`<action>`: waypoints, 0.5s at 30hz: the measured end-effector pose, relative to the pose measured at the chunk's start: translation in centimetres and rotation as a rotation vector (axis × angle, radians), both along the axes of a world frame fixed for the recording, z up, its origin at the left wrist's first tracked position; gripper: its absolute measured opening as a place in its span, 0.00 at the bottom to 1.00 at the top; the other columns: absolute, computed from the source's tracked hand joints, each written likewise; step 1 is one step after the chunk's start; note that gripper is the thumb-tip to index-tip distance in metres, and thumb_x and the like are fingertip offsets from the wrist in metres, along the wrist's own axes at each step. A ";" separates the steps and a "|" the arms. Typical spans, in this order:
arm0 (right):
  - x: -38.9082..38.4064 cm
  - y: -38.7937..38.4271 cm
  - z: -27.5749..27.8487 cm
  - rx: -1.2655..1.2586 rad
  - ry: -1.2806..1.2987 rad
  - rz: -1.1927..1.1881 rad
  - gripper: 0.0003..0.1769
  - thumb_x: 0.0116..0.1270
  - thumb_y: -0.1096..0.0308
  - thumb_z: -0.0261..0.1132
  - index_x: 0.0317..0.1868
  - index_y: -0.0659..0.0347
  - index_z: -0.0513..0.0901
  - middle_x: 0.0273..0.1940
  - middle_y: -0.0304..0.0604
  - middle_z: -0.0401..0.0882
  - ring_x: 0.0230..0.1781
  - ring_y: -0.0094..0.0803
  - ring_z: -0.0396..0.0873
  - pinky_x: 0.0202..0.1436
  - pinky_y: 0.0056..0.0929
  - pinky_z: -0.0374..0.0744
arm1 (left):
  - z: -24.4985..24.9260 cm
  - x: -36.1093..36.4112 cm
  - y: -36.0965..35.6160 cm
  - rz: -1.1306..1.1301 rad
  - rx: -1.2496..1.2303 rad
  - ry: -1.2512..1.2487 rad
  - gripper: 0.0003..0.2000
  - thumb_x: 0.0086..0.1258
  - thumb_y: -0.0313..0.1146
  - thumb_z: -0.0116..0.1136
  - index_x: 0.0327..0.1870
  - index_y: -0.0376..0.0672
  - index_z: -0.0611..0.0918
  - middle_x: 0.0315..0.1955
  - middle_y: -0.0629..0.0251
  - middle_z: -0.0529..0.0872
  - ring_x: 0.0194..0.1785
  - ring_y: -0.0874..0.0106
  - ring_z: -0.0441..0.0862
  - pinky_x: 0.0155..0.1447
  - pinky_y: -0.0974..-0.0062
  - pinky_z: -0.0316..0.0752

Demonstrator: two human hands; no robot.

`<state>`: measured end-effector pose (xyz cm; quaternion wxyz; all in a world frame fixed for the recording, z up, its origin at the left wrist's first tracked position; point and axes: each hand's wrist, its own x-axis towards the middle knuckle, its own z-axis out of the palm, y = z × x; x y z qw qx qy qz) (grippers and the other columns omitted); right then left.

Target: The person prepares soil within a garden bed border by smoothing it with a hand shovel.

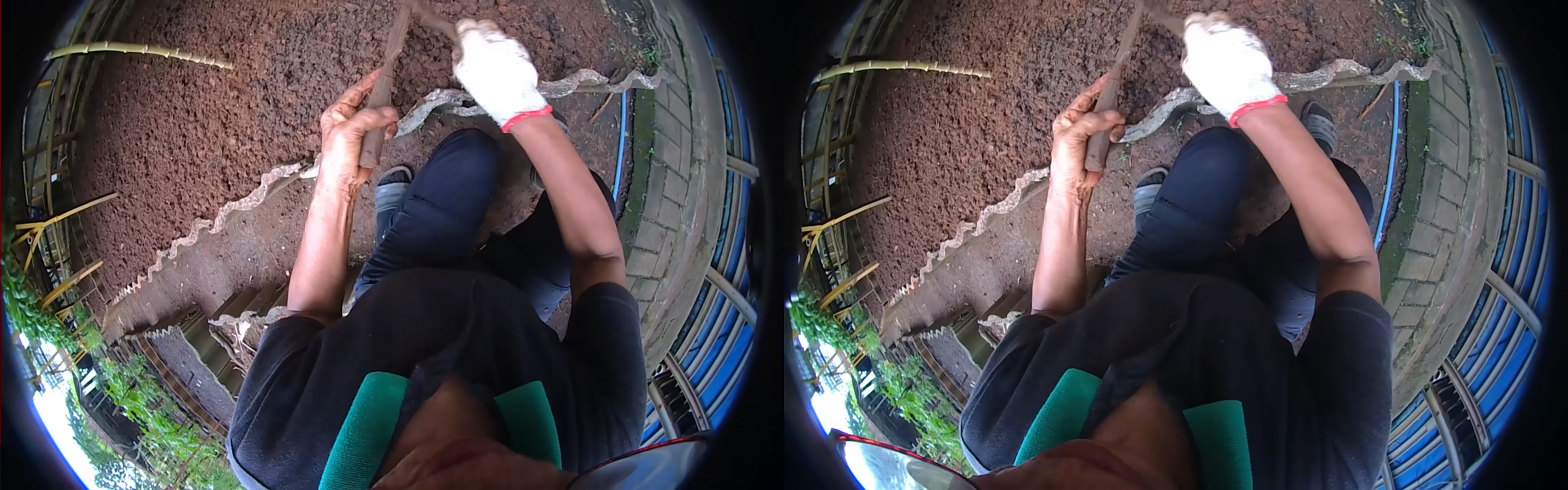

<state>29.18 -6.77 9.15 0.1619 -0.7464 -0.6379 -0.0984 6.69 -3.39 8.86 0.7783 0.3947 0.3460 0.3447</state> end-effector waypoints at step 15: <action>-4.7 -2.5 0.7 -0.033 0.095 0.380 0.19 0.60 0.63 0.64 0.51 0.61 0.79 0.39 0.48 0.80 0.36 0.44 0.85 0.36 0.42 0.82 | -3.7 1.5 2.7 0.160 -0.452 -0.089 0.17 0.76 0.45 0.61 0.54 0.40 0.81 0.35 0.58 0.87 0.36 0.66 0.87 0.35 0.72 0.83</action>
